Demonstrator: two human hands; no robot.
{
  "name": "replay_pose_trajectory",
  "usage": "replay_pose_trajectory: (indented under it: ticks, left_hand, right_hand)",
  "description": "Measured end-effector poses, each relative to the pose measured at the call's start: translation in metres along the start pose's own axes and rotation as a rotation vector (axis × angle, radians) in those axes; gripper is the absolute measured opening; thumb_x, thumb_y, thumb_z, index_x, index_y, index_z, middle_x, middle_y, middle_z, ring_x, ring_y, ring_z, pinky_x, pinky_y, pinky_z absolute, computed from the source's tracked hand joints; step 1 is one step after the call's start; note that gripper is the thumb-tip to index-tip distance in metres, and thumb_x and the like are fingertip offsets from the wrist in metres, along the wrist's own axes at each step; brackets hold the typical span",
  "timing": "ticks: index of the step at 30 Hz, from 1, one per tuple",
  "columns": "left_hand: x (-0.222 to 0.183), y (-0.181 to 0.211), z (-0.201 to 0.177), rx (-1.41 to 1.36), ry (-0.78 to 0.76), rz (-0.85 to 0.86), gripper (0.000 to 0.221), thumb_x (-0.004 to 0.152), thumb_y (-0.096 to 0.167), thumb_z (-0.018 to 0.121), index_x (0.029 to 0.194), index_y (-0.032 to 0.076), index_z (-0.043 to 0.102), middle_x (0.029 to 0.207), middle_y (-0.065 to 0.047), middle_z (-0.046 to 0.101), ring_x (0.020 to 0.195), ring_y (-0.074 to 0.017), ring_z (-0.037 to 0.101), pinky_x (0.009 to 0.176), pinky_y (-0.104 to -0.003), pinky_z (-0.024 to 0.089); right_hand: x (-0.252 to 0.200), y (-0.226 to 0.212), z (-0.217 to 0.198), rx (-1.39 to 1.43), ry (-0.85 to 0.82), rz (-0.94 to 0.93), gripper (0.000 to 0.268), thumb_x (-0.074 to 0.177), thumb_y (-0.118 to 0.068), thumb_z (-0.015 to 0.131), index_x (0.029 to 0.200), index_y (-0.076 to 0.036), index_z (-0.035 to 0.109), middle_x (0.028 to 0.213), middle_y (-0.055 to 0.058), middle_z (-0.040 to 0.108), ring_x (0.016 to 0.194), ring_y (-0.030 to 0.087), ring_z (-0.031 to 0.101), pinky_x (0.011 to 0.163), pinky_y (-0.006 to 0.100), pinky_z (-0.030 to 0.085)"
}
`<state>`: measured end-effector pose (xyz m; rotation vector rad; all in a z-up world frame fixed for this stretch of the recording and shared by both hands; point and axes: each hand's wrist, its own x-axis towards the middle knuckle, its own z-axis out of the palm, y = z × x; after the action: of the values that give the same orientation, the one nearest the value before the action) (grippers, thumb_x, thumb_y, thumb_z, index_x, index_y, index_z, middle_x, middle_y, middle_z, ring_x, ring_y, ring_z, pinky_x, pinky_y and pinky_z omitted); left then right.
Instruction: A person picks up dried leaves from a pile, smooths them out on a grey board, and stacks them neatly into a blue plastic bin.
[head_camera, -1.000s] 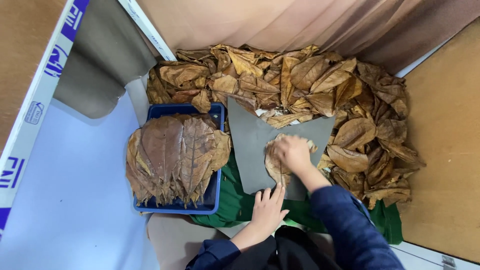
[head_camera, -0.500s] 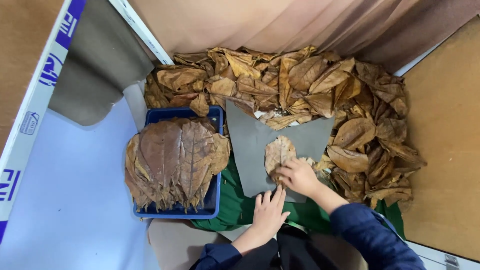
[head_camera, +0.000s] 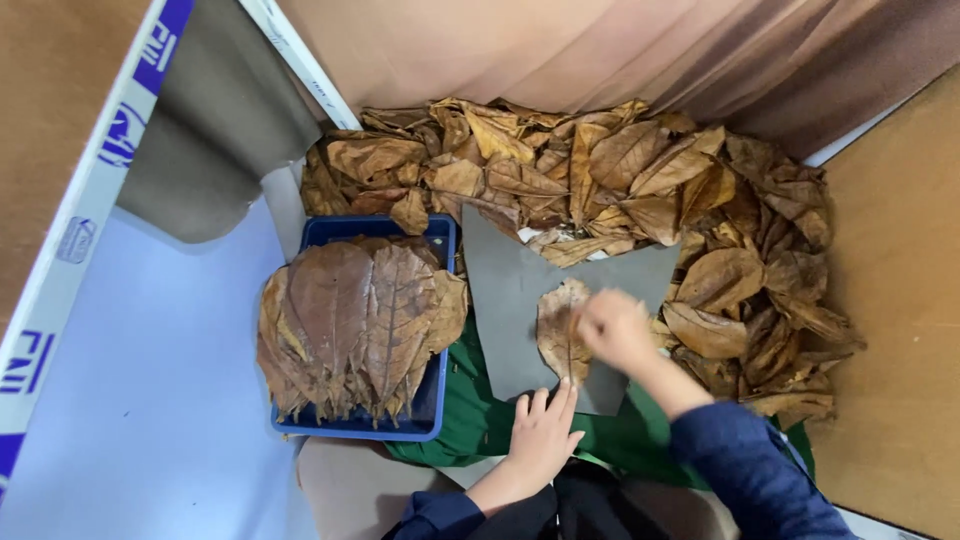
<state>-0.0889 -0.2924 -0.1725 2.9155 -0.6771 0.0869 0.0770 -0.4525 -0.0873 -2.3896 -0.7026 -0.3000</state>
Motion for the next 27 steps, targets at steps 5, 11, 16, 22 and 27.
replay_pose_trajectory:
  ticks: [5, 11, 16, 22, 27]
  left_hand:
    - [0.003, 0.001, 0.002, 0.022, -0.019, 0.0, 0.074, 0.092, 0.05, 0.068, 0.151, 0.007, 0.052, 0.152, -0.009, 0.052, 0.118, -0.0335, 0.05, 0.095, -0.05, 0.041]
    - [0.005, 0.001, -0.01, 0.03, -0.007, 0.004, 0.071, 0.09, 0.045, 0.071, 0.147, 0.007, 0.056, 0.153, -0.01, 0.052, 0.116, -0.0327, 0.052, 0.092, -0.049, 0.042]
    - [0.005, -0.002, -0.012, 0.023, -0.01, 0.023, 0.07, 0.091, 0.044, 0.071, 0.147, 0.006, 0.057, 0.152, -0.012, 0.053, 0.115, -0.0341, 0.051, 0.092, -0.05, 0.042]
    - [0.005, -0.001, -0.005, 0.021, 0.025, 0.011, 0.067, 0.091, 0.044, 0.07, 0.146, 0.008, 0.058, 0.15, -0.009, 0.055, 0.117, -0.0325, 0.051, 0.095, -0.049, 0.041]
    - [0.006, 0.001, -0.004, 0.055, 0.048, 0.002, 0.07, 0.086, 0.045, 0.074, 0.144, 0.007, 0.06, 0.151, -0.009, 0.055, 0.115, -0.0318, 0.052, 0.093, -0.048, 0.042]
  right_hand:
    - [-0.039, 0.026, 0.049, -0.117, -0.127, -0.258, 0.013, 0.092, -0.026, 0.067, 0.095, -0.017, 0.077, 0.084, 0.001, 0.066, 0.071, 0.018, 0.058, 0.057, 0.034, 0.046]
    - [0.028, 0.083, 0.072, -0.403, 0.081, 0.073, 0.01, 0.091, -0.021, 0.068, 0.083, -0.017, 0.071, 0.069, 0.002, 0.049, 0.062, 0.025, 0.051, 0.047, 0.037, 0.043]
    - [0.022, 0.073, 0.048, -0.066, 0.146, 0.161, 0.024, 0.095, -0.028, 0.074, 0.108, -0.009, 0.081, 0.096, 0.01, 0.072, 0.087, 0.033, 0.069, 0.076, 0.045, 0.056]
    - [-0.045, 0.019, 0.026, 0.05, -0.128, -0.219, 0.019, 0.085, -0.009, 0.061, 0.085, -0.009, 0.081, 0.078, 0.006, 0.074, 0.074, 0.02, 0.07, 0.069, 0.038, 0.059]
    - [-0.011, 0.031, 0.043, -0.245, -0.007, -0.174, 0.021, 0.091, -0.015, 0.06, 0.072, -0.019, 0.068, 0.072, -0.001, 0.057, 0.058, 0.019, 0.053, 0.044, 0.034, 0.041]
